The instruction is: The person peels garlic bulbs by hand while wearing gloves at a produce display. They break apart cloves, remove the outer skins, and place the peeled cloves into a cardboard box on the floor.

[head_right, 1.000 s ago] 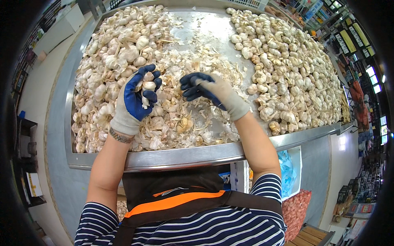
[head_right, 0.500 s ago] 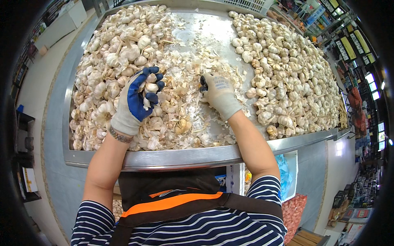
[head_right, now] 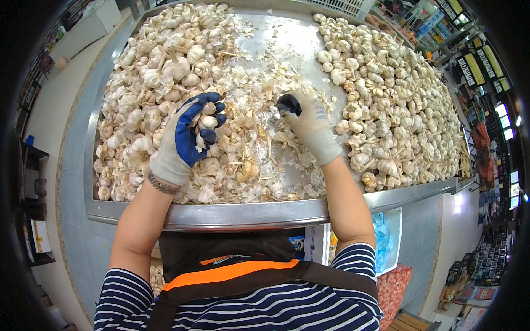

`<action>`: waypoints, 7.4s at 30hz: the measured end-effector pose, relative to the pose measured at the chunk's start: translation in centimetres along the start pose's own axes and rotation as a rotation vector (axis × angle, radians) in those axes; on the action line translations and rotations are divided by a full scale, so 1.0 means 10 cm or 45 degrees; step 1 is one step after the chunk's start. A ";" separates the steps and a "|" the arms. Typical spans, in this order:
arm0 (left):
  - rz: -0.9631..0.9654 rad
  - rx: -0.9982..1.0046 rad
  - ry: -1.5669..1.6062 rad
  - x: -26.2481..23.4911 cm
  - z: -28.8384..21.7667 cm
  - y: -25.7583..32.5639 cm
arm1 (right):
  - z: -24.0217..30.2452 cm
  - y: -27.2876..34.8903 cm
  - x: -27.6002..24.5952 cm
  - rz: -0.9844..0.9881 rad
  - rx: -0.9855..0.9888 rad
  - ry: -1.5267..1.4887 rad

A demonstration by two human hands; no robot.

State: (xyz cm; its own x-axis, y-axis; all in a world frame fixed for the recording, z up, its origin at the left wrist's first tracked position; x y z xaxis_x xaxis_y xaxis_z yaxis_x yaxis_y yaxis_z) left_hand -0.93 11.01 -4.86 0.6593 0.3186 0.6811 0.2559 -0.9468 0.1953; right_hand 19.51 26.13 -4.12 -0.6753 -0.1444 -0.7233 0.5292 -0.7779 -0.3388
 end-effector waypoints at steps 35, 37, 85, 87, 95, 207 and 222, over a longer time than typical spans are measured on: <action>0.170 -0.401 0.015 0.30 0.51 0.24 | 0.84 0.22 0.20 0.420 0.231 -1.180; 0.326 -0.032 -0.331 0.36 0.33 0.21 | 0.70 0.24 0.25 0.466 0.374 -1.320; 0.109 -0.409 -0.030 0.20 0.69 0.22 | 0.66 0.22 0.29 0.199 0.106 -0.883; 0.204 -0.399 0.080 0.12 0.71 0.13 | 0.56 0.18 0.28 0.110 0.303 -1.155; 0.469 -0.058 0.351 0.40 -0.17 0.24 | 0.31 0.04 -0.01 -0.039 -0.197 0.133; -0.080 1.017 -1.495 0.55 -0.32 0.27 | 0.69 0.14 0.39 0.458 0.297 -1.437; 0.196 0.024 -0.591 0.51 0.09 0.12 | 1.01 0.17 0.00 0.321 -0.235 -0.723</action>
State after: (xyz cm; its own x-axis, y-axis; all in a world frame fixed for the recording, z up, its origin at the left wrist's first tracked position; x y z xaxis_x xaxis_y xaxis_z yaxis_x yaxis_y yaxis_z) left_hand 3.39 11.55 -1.78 0.9350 0.1657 0.3135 0.1405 -0.9849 0.1016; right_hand 15.25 18.61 1.36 -0.6586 -0.6494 -0.3802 0.7525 -0.5673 -0.3345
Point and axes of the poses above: each hand's wrist, its own y-axis away from the middle knuckle, its own x-axis out of the palm, z = x × y, the point moved 9 cm from there along -y, towards the middle knuckle, and after that the axes turned 2 degrees about -z, right-handed, at the moved point
